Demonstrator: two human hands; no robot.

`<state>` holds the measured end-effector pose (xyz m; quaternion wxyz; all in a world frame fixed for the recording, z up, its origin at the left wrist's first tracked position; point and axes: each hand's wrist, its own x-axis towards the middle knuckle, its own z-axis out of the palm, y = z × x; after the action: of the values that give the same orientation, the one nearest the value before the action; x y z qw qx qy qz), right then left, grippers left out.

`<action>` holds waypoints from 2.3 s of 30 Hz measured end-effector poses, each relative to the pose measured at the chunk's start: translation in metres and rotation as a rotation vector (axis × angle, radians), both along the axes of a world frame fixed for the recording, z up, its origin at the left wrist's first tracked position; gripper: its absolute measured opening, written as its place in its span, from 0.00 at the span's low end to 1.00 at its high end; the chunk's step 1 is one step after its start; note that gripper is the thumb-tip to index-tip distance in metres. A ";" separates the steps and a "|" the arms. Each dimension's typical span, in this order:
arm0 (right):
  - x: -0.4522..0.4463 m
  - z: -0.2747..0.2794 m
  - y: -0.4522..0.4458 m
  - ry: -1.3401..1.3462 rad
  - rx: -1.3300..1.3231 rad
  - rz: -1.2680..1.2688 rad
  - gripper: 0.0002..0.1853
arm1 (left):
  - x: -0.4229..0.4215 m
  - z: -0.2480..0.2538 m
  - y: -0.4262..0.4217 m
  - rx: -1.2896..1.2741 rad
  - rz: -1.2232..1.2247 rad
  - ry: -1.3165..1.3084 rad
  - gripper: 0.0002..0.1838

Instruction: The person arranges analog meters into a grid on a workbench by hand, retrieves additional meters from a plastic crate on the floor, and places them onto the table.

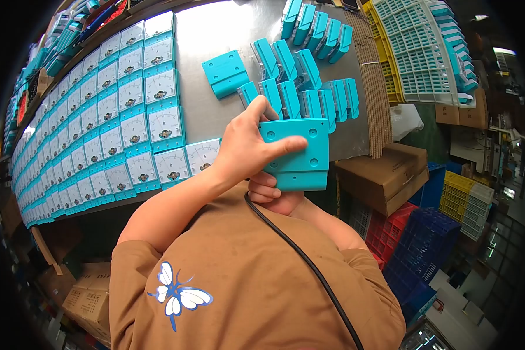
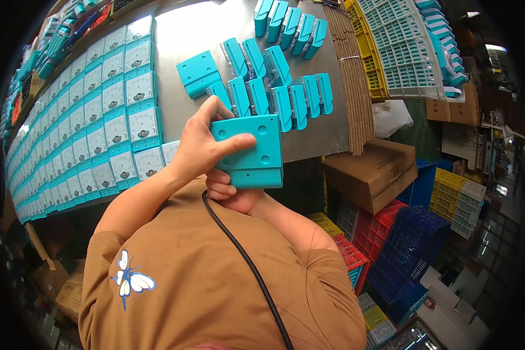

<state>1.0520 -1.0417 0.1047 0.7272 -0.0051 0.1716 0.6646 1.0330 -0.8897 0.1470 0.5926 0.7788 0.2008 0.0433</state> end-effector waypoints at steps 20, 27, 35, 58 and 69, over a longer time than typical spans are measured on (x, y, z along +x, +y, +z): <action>0.053 -0.065 -0.104 -0.863 -1.060 0.288 0.26 | -0.091 -0.106 0.091 0.479 -0.116 0.165 0.24; 0.021 -0.145 -0.044 -1.838 -1.193 0.181 0.29 | -0.114 -0.133 0.064 0.663 -0.306 0.217 0.46; 0.028 -0.073 -0.001 -2.490 -1.287 0.051 0.22 | -0.060 -0.145 0.070 0.435 -0.065 0.055 0.47; 0.101 -0.085 0.066 -2.922 -1.246 0.094 0.59 | -0.020 -0.118 0.139 0.964 -0.520 0.537 0.49; 0.101 -0.079 0.079 -2.871 -1.324 0.306 0.62 | 0.081 -0.144 0.120 1.123 -0.223 0.440 0.70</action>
<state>1.1533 -0.9626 0.0259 -0.0762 0.9201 0.3838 0.0175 1.1137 -0.7701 0.0030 0.0374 0.9791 0.1822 -0.0817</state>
